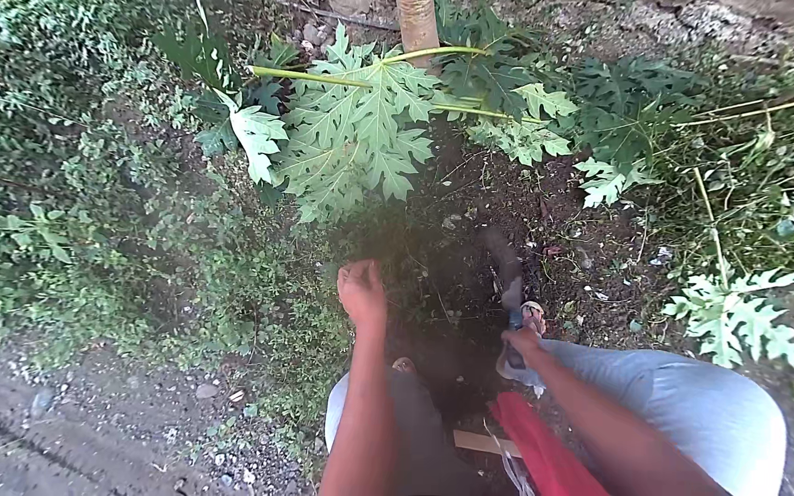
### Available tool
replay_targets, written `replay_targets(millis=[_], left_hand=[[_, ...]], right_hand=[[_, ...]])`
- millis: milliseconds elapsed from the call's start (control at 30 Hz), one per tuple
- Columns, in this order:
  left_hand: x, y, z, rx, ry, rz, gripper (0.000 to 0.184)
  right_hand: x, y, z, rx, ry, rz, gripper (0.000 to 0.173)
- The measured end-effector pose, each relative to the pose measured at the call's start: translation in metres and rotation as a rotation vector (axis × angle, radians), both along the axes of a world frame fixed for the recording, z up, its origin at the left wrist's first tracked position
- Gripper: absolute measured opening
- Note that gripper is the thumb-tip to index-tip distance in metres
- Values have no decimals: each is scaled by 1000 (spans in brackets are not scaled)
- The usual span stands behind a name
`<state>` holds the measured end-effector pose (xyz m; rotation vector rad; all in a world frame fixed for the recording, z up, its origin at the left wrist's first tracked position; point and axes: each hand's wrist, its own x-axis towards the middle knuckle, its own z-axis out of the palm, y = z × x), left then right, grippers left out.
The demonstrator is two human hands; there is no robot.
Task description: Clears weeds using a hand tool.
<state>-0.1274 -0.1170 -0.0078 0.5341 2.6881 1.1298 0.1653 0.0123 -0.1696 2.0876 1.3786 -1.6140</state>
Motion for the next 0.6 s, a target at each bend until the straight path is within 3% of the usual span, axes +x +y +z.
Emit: replay_targets(millis=[100, 200, 267, 400, 433, 467, 600], left_hand=[[-2, -1, 0, 17, 6, -4, 19], [-2, -5, -1, 31, 5, 6, 19], [-2, -7, -2, 38, 6, 2, 19], [-2, -9, 0, 27, 13, -19, 21], [-2, -9, 1, 23, 12, -25, 21], [-2, -9, 1, 23, 12, -27, 21], [-1, -9, -2, 17, 16, -21, 20]], right_hand=[[17, 7, -5, -67, -191, 424, 54], [36, 38, 5, 11, -234, 552, 60], [40, 50, 15, 37, -189, 431, 55], [4, 30, 14, 67, 94, -131, 35], [-6, 22, 8, 67, 112, -166, 33], [-11, 16, 5, 53, 74, -86, 35], [1, 12, -1, -56, -267, 673, 53]])
